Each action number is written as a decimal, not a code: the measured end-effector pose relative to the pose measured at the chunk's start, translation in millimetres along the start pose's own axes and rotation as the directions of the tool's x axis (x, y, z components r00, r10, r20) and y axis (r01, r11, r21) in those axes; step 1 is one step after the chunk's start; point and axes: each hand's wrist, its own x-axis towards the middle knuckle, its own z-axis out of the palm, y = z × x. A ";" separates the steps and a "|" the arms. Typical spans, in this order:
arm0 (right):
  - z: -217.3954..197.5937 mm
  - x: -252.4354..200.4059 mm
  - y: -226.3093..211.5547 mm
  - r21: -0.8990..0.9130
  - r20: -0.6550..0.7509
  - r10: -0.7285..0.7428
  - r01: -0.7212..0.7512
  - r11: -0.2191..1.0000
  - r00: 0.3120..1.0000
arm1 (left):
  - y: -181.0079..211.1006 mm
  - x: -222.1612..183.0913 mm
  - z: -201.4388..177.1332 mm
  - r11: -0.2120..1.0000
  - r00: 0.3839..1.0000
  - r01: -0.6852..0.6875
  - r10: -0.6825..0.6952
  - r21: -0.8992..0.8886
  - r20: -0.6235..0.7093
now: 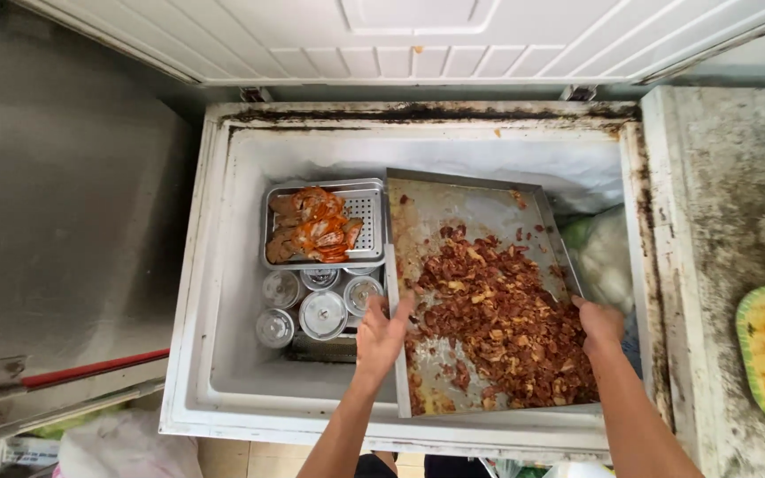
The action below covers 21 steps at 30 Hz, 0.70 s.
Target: Transferring bowls of sauce and trays of prepared meats from a chest freezer to a food preparation counter.
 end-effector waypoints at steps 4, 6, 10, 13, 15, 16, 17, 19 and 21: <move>-28.0 -122.1 -63.4 0.010 0.071 0.061 -0.062 0.998 0.996 | 29.5 -33.4 -63.8 0.812 0.930 0.340 -0.218 -0.473 0.294; -39.0 -182.1 -92.3 -0.010 0.078 0.080 -0.080 0.997 0.994 | -26.2 -36.3 -73.9 0.724 0.900 0.369 -0.122 -0.583 0.418; -67.2 -253.6 -108.4 -0.050 0.161 0.055 -0.047 0.998 0.985 | -109.2 -56.3 -90.3 0.285 0.778 0.602 -0.003 -0.745 0.628; -92.5 -263.7 -89.4 -0.041 0.243 -0.099 0.112 0.993 0.965 | -161.8 -64.6 -100.3 0.311 0.829 0.491 0.120 -0.814 0.546; -122.0 -276.8 -82.4 0.007 0.269 -0.137 0.140 0.990 0.953 | -131.9 -107.1 -114.5 0.287 0.827 0.543 -0.016 -0.790 0.562; -131.9 -281.2 -83.4 0.042 0.317 -0.193 0.189 0.981 0.929 | -118.2 -130.4 -122.8 0.235 0.821 0.570 -0.156 -0.787 0.549; -159.7 -219.6 -41.5 0.042 0.322 -0.188 0.185 0.982 0.928 | -119.8 -139.6 -121.1 0.236 0.822 0.569 -0.162 -0.787 0.546; -181.3 -113.6 28.4 0.336 -0.008 -0.344 0.327 0.883 0.939 | -127.6 -161.8 -126.5 0.210 0.879 0.470 -0.195 -0.857 0.435; -230.4 -42.1 80.8 0.494 -0.069 -0.225 0.229 0.839 0.972 | -144.0 -169.5 -125.3 0.217 0.934 0.353 -0.136 -0.910 0.330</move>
